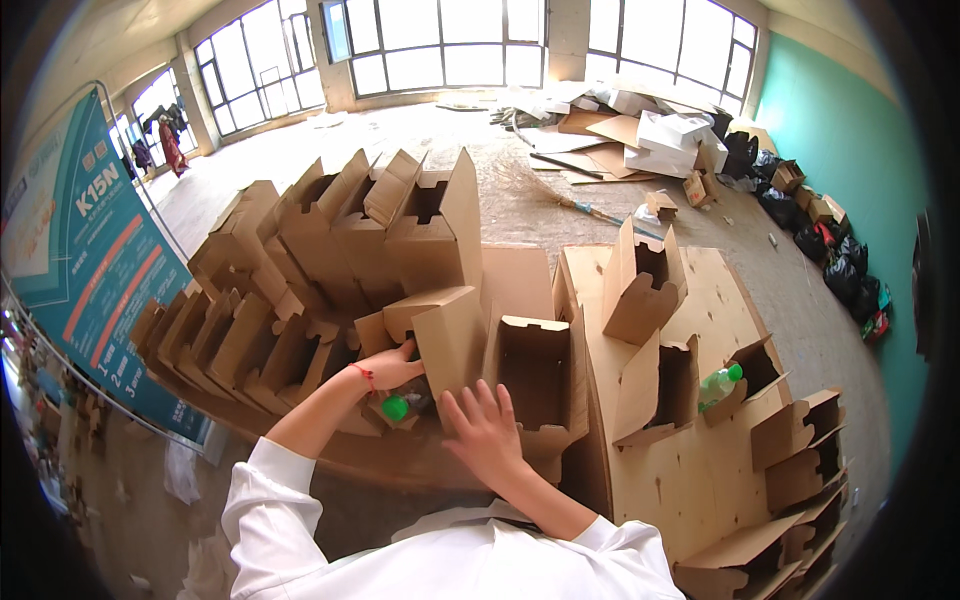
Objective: The person places water bottles into cardboard boxes. They insert bottles one by one into the boxes on a table and then move the filled boxes to an adjacent table.
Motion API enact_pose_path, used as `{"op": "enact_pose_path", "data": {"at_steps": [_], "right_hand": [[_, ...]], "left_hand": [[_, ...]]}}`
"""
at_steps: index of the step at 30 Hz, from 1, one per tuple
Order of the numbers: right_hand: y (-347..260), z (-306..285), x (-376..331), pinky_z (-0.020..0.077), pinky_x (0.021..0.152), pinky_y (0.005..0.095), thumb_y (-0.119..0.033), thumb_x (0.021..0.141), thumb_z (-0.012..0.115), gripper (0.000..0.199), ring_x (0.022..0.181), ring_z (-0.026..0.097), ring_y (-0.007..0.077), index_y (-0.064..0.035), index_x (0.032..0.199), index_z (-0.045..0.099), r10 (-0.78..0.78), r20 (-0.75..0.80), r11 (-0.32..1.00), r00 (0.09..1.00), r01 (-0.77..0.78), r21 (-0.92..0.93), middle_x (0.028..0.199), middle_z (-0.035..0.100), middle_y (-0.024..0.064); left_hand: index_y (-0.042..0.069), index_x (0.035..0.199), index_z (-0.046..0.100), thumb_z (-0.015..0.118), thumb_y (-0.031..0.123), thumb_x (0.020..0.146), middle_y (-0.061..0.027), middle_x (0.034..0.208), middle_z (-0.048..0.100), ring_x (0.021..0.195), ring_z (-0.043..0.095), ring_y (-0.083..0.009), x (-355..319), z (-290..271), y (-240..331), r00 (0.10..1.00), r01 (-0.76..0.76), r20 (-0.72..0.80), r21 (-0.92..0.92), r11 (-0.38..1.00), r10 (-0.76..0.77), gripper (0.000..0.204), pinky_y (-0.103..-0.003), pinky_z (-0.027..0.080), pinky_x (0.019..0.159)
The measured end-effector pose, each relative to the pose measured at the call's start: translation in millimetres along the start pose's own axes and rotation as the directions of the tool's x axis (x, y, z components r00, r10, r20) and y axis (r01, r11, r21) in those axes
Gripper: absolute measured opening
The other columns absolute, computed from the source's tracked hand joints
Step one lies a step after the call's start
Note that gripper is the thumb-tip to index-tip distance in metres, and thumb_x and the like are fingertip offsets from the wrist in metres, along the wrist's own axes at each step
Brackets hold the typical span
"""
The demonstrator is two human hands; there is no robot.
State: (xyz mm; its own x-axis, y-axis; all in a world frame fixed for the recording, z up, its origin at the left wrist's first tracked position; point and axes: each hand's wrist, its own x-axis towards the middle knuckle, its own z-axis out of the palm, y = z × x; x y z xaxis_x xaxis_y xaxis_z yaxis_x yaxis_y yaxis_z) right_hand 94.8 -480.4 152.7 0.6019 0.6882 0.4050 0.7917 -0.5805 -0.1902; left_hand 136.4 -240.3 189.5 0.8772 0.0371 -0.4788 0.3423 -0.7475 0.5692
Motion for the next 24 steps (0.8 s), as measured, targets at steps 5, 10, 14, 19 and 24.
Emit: {"op": "enact_pose_path", "data": {"at_steps": [5,10,14,19,24], "right_hand": [[-11,-9,14,0.0156,0.114,0.0526,-0.035,0.072,0.077,0.075,0.126,0.044,0.0338,-0.0095,0.136,0.047,-0.044,-0.055,0.99,0.998,0.036,-0.139,0.118,0.057,0.0135],[-4,21,22,0.0154,0.115,0.052,-0.039,0.077,0.071,0.067,0.122,0.047,0.0335,-0.0039,0.131,0.051,-0.015,0.204,0.913,0.979,0.097,-0.397,0.113,0.061,0.0142],[-1,29,34,0.0142,0.116,0.0521,-0.041,0.08,0.067,0.066,0.124,0.046,0.0337,-0.0003,0.13,0.051,0.054,0.345,0.854,0.937,0.135,-0.503,0.116,0.061,0.0153],[14,-18,23,0.0233,0.114,0.0454,-0.039,0.076,0.073,0.076,0.129,0.041,0.0353,0.003,0.133,0.045,-0.002,-0.032,0.992,0.999,-0.002,-0.129,0.122,0.059,0.0166],[38,-43,-25,0.0446,0.095,0.0402,-0.035,0.076,0.074,0.068,0.111,0.057,0.0322,0.0014,0.128,0.049,0.198,-0.084,0.974,0.976,-0.187,0.126,0.116,0.061,0.0173]], "left_hand": [[0.012,0.151,0.019,0.05,0.056,0.086,-0.0168,0.118,0.06,0.089,0.061,-0.0213,-23,-13,-10,0.997,-0.073,-0.012,-0.199,0.977,0.072,0.084,-0.032,0.051,0.068],[0.005,0.152,0.013,0.052,0.041,0.091,-0.019,0.129,0.053,0.105,0.058,-0.021,-38,-11,-4,0.988,-0.15,0.006,-0.243,0.958,0.156,0.081,-0.029,0.049,0.08],[0.004,0.152,0.011,0.052,0.039,0.092,-0.0133,0.145,0.037,0.126,0.043,-0.0185,-52,-9,-9,0.981,-0.141,0.045,-0.504,0.852,0.189,0.08,-0.029,0.037,0.103],[0.004,0.15,0.017,0.053,0.035,0.092,-0.0111,0.137,0.044,0.114,0.051,-0.0145,-81,-9,-8,0.941,-0.163,0.027,-0.837,0.523,0.337,0.075,-0.028,0.043,0.096],[0.005,0.149,0.025,0.063,0.041,0.087,-0.0062,0.14,0.043,0.119,0.049,-0.0145,-109,-21,3,0.875,-0.212,-0.032,-0.922,0.323,0.484,0.081,-0.028,0.042,0.098]]}}
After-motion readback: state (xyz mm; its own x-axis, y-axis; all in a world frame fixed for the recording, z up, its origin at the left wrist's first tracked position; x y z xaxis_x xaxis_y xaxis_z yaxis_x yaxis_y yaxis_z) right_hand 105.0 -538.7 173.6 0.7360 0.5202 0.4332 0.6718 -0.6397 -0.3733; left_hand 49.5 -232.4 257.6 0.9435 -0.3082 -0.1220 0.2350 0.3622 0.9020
